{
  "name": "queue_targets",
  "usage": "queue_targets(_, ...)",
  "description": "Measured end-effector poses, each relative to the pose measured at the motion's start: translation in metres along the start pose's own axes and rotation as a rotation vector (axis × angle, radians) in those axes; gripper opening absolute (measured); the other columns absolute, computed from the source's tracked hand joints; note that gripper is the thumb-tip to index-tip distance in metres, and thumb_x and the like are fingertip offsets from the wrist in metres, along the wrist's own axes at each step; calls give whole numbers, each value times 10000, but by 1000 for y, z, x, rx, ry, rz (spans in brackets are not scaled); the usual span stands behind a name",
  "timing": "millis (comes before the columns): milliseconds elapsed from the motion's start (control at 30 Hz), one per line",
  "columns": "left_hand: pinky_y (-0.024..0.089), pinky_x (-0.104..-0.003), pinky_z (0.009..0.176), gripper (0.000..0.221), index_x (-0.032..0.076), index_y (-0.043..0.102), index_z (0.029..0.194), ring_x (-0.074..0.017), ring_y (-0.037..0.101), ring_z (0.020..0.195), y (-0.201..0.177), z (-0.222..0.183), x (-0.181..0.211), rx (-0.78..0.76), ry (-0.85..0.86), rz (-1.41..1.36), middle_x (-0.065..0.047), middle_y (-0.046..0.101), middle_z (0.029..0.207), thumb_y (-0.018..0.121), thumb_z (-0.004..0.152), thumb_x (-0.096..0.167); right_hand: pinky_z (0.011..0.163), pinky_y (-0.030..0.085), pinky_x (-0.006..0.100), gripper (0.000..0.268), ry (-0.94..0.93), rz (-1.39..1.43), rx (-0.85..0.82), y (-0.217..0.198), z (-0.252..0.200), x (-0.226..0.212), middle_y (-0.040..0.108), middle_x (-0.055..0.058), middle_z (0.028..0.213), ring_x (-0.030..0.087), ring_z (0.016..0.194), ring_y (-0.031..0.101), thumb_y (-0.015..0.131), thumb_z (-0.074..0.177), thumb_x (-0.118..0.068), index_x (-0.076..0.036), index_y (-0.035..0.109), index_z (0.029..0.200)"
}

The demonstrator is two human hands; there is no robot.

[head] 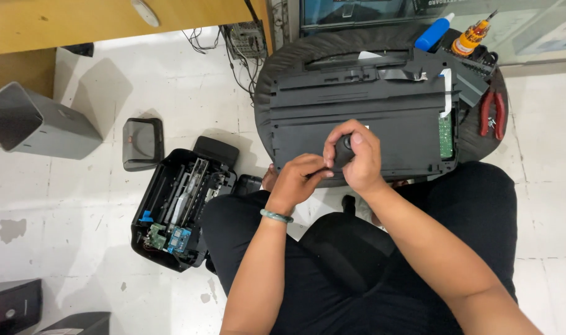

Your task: The person is disassembling a printer by unscrewing internal components from the chassis using a manual screwdriver.

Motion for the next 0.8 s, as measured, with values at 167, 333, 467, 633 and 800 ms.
queue_targets(167, 612, -427, 740, 110, 22, 785, 1019, -390, 743, 878, 4, 3, -2, -18, -26, -12, -155, 769, 927, 742, 927, -22, 288, 439, 317, 437, 32, 54, -11, -9, -9, 13, 493, 198, 507, 232, 358, 510, 414, 1037, -269, 102, 554, 855)
queue_targets(333, 599, -415, 694, 121, 52, 787, 914, -388, 734, 827, 12, 5, -16, -74, -18, 7, -133, 745, 861, 719, 906, -48, 271, 444, 310, 448, -1, 21, -24, -10, -11, 11, 509, 200, 489, 216, 352, 510, 446, 1015, -252, 119, 569, 794)
queue_targets(467, 603, -387, 725, 127, 29, 795, 1010, -350, 738, 825, 13, 5, -19, -72, -2, 7, -153, 761, 901, 743, 913, -36, 275, 433, 315, 413, 11, 109, 24, -21, -11, 18, 487, 193, 497, 218, 361, 501, 421, 1024, -235, 97, 552, 817)
queue_targets(633, 595, -364, 713, 130, 22, 794, 1038, -328, 736, 802, 13, 5, -22, -68, -25, -8, -158, 760, 885, 755, 919, -13, 278, 433, 324, 418, 4, 144, 32, -20, -11, 18, 480, 198, 493, 232, 350, 498, 427, 1024, -240, 99, 550, 812)
queue_targets(800, 586, -377, 688, 70, 10, 793, 912, -360, 712, 757, 11, 7, -18, -77, -22, 9, -159, 730, 836, 746, 901, -41, 288, 430, 310, 434, -21, 107, 23, -16, -10, 17, 483, 188, 496, 216, 359, 493, 432, 1023, -244, 100, 556, 789)
Point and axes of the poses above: each hand's wrist, its own z-axis towards the middle knuckle, its own y-axis out of the palm, x = y × z, the point moved 7 cm from there along z, towards the middle knuckle
